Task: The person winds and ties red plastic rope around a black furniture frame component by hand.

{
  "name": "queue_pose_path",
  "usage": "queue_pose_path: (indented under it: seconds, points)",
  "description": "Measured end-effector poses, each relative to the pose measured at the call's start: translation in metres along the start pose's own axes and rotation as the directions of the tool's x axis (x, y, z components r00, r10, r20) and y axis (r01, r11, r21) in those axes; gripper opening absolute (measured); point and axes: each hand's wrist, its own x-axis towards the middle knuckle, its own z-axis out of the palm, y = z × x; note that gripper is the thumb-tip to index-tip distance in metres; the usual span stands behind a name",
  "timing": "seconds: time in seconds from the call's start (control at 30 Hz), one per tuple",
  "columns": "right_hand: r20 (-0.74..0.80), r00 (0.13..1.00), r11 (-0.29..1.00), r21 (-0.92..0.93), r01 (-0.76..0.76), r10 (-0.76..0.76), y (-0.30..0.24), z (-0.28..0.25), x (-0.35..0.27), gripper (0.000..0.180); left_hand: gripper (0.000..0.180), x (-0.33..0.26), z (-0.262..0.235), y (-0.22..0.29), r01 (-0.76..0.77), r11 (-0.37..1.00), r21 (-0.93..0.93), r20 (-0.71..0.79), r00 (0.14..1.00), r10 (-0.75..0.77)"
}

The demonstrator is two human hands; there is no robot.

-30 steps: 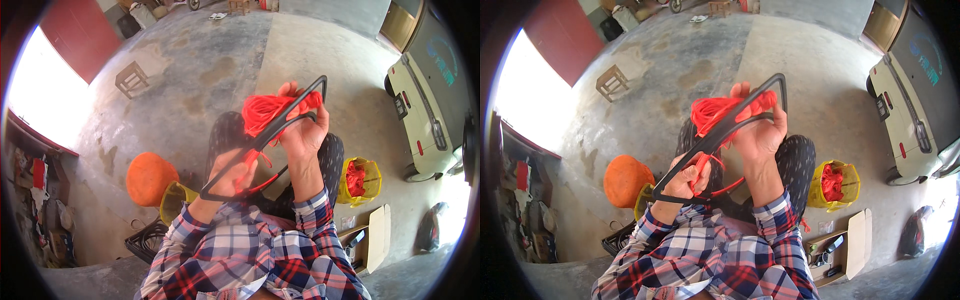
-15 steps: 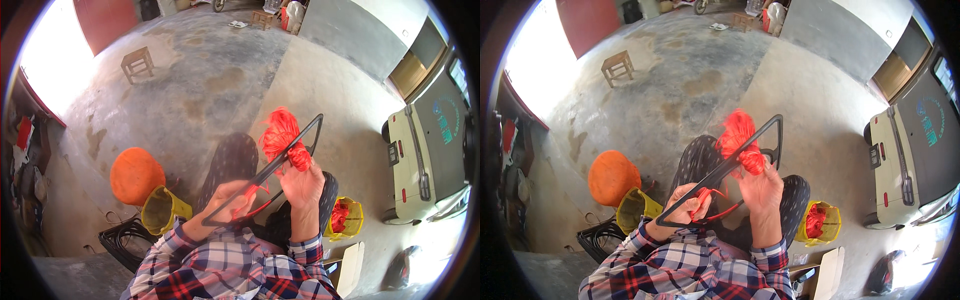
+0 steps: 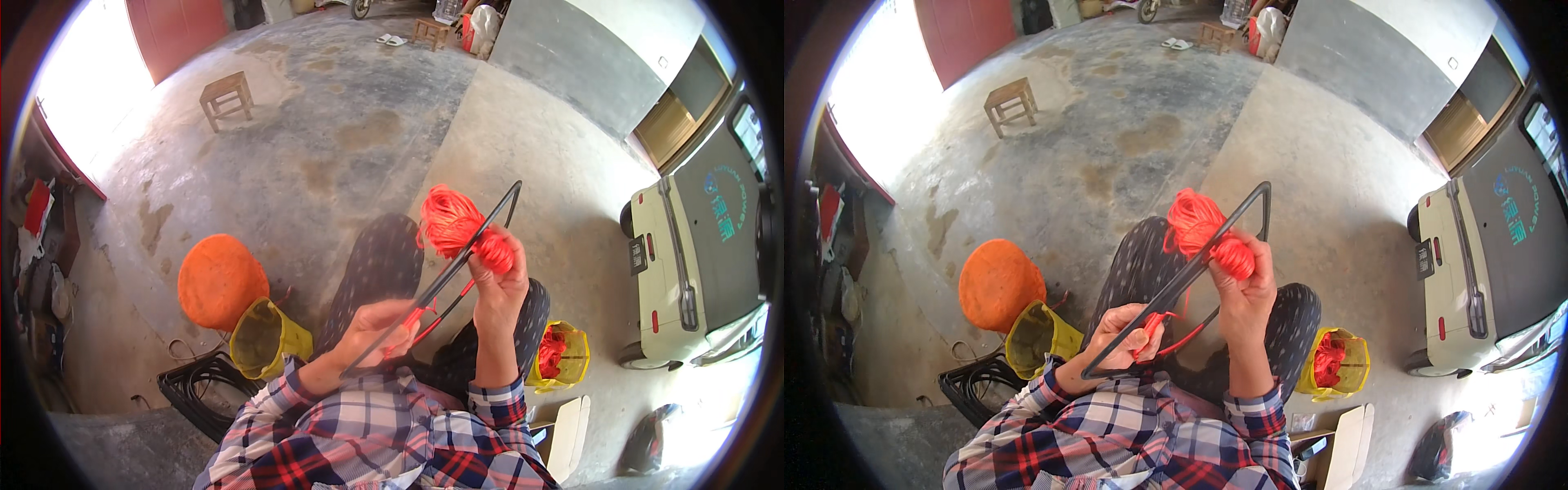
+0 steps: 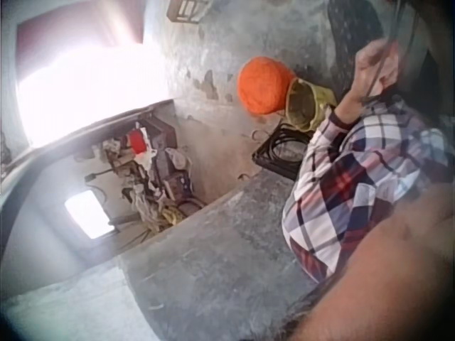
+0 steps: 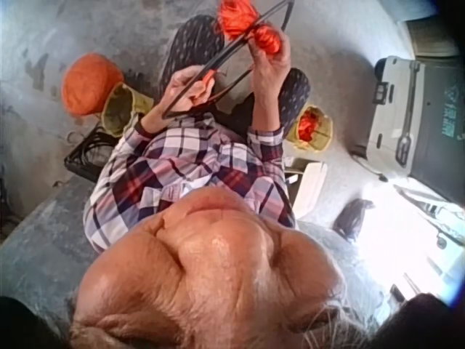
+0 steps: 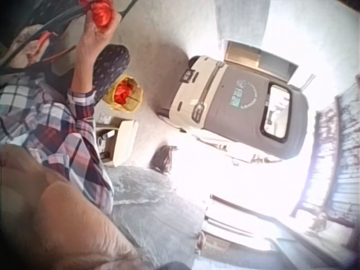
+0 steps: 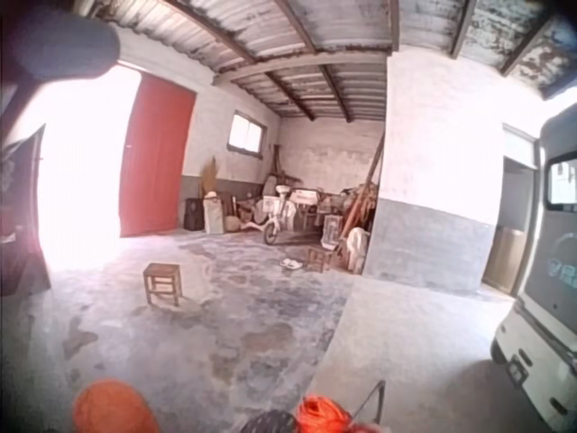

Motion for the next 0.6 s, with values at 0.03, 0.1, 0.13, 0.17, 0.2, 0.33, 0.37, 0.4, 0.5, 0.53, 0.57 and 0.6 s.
queue_pose_path:
  seconds: [0.03, 0.1, 0.13, 0.17, 0.2, 0.33, 0.37, 0.4, 0.5, 0.53, 0.57, 0.6]
  points:
    - [0.001, 1.0, 0.999, 0.026, 0.024, -0.024, 0.007, -0.006, 0.001, 0.044, 0.032, 0.0, 0.002, -0.001, -0.023, 1.0, 0.0, -0.03, 0.999, 0.022]
    - [-0.084, 0.996, 0.998, 0.045, 0.036, -0.032, 0.009, -0.017, 0.001, 0.045, 0.033, -0.001, 0.001, 0.0, -0.022, 0.998, 0.056, -0.033, 0.999, 0.024]
    - [-0.169, 0.985, 0.997, 0.063, 0.049, -0.038, 0.007, -0.022, 0.003, 0.046, 0.034, 0.0, -0.001, 0.001, -0.022, 0.993, 0.112, -0.036, 0.999, 0.026]
    - [-0.228, 0.972, 0.987, 0.136, 0.084, -0.051, 0.002, -0.028, 0.008, 0.044, 0.034, 0.002, -0.002, 0.001, -0.019, 0.993, 0.114, -0.038, 0.999, 0.024]
    - [-0.239, 0.97, 0.987, 0.139, 0.076, -0.042, -0.009, -0.028, 0.015, 0.044, 0.036, 0.003, -0.002, 0.001, -0.018, 0.99, 0.141, -0.081, 0.996, 0.029]
    - [-0.328, 0.941, 0.783, 0.604, 0.146, 0.078, -0.042, -0.043, 0.014, 0.044, 0.046, 0.004, -0.002, 0.005, -0.092, 0.982, 0.162, -0.214, 0.969, 0.126]
    - [-0.263, 0.953, 0.675, 0.732, 0.095, 0.151, -0.044, -0.048, 0.01, 0.049, 0.047, 0.003, -0.016, 0.002, -0.084, 0.982, 0.171, -0.174, 0.978, 0.114]
    - [-0.272, 0.948, 0.675, 0.732, 0.095, 0.162, -0.039, -0.05, 0.003, 0.049, 0.045, 0.003, -0.017, 0.004, -0.058, 0.984, 0.17, -0.191, 0.977, 0.091]
    - [0.391, 0.894, 0.643, 0.632, -0.433, 0.217, -0.022, -0.046, -0.039, 0.047, 0.05, 0.006, -0.024, 0.003, -0.014, 0.99, 0.139, -0.256, 0.965, 0.05]
    - [0.315, 0.837, 0.665, 0.509, -0.547, 0.447, -0.018, -0.037, -0.054, 0.047, 0.058, 0.009, -0.024, 0.008, -0.011, 0.954, 0.3, -0.253, 0.963, 0.09]
    - [0.263, 0.803, 0.671, 0.446, -0.593, 0.535, -0.011, -0.022, -0.06, 0.046, 0.067, 0.013, -0.023, 0.013, -0.006, 0.891, 0.453, -0.24, 0.962, 0.128]
    - [0.215, 0.761, 0.666, 0.379, -0.643, 0.612, -0.008, -0.007, -0.067, 0.045, 0.067, 0.015, -0.013, 0.023, 0.004, 0.888, 0.459, -0.251, 0.96, 0.125]
